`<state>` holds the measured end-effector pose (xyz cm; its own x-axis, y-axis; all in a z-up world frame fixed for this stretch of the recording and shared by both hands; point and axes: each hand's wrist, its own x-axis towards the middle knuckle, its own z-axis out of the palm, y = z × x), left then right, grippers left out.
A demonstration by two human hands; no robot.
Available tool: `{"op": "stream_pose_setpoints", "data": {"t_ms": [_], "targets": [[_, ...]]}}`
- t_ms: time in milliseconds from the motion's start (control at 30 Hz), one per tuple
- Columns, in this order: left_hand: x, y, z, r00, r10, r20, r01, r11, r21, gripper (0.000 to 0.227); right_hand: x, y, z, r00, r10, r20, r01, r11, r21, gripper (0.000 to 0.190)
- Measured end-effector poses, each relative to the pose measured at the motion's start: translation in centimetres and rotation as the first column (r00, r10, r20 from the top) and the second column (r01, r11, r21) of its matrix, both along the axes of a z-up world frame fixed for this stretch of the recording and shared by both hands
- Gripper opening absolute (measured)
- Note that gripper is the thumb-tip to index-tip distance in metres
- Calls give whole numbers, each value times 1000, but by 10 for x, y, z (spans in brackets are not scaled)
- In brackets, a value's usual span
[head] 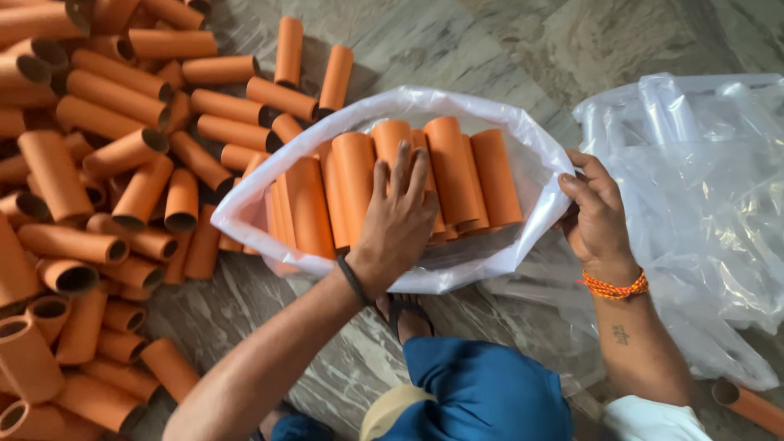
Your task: The person sits on the floor and repeatedly picks up small orange cylindrical objects from a large pile. They place the cylinders into a clear plastic bag, arranging them in neat rows. The person continues this process, filling the bag with the orange cylinders.
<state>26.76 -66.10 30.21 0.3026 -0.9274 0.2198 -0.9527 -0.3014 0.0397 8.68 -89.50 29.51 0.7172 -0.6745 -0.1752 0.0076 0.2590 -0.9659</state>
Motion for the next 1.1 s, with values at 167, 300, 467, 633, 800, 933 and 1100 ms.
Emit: {"op": "stream_pose_setpoints", "data": {"t_ms": [167,300,467,633,800,933,1100], "targets": [[-41,-43,1,937,-272,-219,195,927,-320,41,-5,2,0,999,-21,-50,21,1000,-9,35],[-56,-109,-30,999,7,47,-4,998,-66,45,6,7,4,999,2,-38,-3,999,-43,38],[-31,-79,-31,942,-180,-285,67,928,-366,52,9,28,33,900,-232,-369,-239,446,-862,50],[91,88,13,772,446,-453,-536,840,-88,33,41,91,47,950,139,-281,-288,33,-957,66],[117,162,-35,-61,307,-950,-762,600,243,64,116,156,32,808,316,-497,-459,-191,-868,76],[133,184,-58,25,91,-996,-774,633,38,49,136,169,50,889,204,-411,-338,-316,-887,56],[161,182,-61,89,8,-996,-822,565,-69,35,165,204,48,763,541,-353,-254,-251,-934,41]]}}
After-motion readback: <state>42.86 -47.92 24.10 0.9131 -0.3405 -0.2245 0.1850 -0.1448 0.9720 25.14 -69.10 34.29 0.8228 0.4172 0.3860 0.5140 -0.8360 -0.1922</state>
